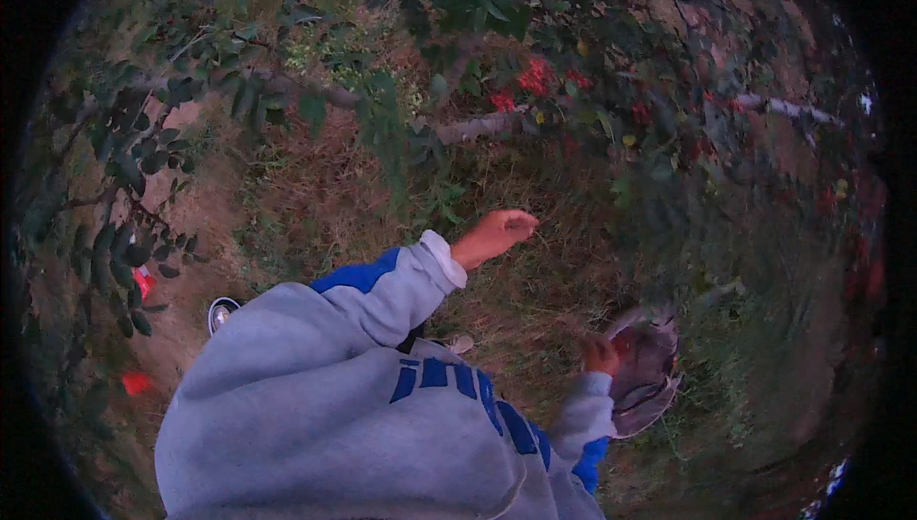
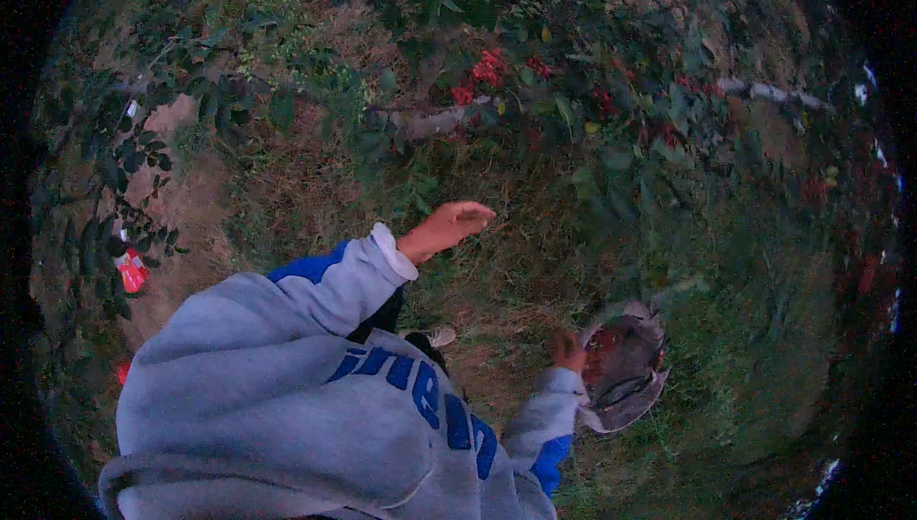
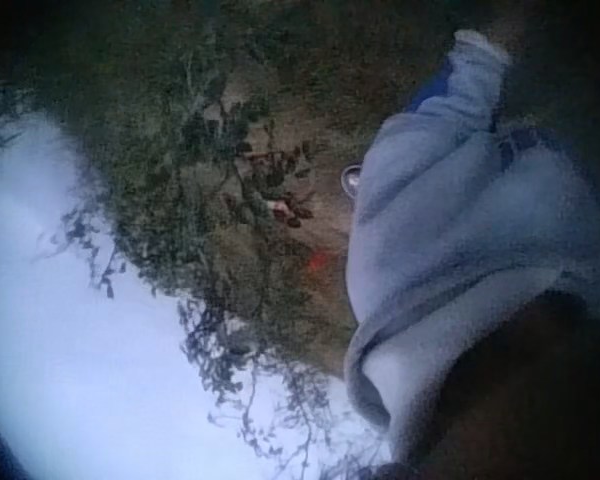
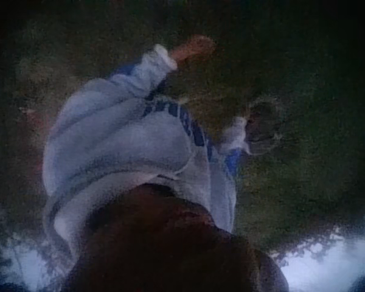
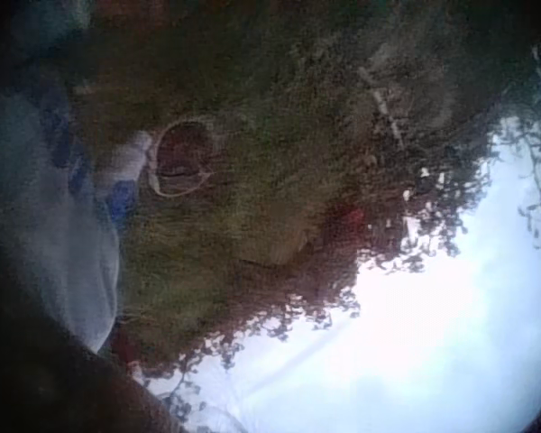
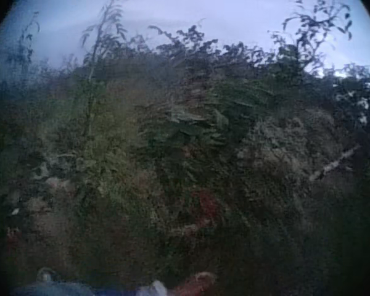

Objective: The person picks red berries from a bush by hand and places them into a cloth bag on the ground. The person repeatedly reaches for clusters of berries, detaches them, and deposits them into the bag.

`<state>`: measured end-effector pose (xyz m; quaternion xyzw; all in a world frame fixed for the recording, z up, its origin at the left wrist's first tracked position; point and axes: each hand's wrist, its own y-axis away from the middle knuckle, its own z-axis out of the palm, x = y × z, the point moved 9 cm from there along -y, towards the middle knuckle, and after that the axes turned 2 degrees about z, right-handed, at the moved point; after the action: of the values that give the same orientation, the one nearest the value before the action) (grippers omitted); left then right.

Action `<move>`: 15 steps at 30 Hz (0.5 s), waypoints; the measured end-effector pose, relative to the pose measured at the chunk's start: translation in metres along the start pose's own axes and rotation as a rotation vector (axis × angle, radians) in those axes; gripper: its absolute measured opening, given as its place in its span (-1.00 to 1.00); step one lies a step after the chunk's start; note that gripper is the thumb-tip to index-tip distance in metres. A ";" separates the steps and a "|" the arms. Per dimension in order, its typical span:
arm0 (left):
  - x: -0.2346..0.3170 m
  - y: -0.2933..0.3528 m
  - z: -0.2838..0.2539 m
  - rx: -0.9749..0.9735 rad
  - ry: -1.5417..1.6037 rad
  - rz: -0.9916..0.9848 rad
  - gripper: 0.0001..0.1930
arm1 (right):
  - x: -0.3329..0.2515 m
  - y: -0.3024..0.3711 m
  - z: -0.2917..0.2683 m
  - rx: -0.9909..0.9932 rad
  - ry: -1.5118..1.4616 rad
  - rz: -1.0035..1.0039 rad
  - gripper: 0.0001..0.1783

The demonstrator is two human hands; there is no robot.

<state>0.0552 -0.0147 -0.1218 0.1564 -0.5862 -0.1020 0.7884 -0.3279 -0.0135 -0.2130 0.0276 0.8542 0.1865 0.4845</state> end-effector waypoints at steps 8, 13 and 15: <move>0.090 -0.048 -0.072 0.290 0.619 0.284 -0.69 | -0.368 -0.064 0.162 0.072 0.139 -0.653 -0.73; 0.102 -0.080 -0.093 0.389 0.880 0.277 -0.72 | -0.474 -0.090 0.212 0.275 0.607 -0.883 -0.56; 0.104 -0.091 -0.097 0.401 0.996 0.273 -0.74 | -0.490 -0.099 0.224 0.353 0.730 -0.951 -0.57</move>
<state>0.1808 -0.1231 -0.0883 0.2552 -0.1652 0.2012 0.9312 0.1321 -0.1517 0.0499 -0.3418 0.9014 -0.1962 0.1796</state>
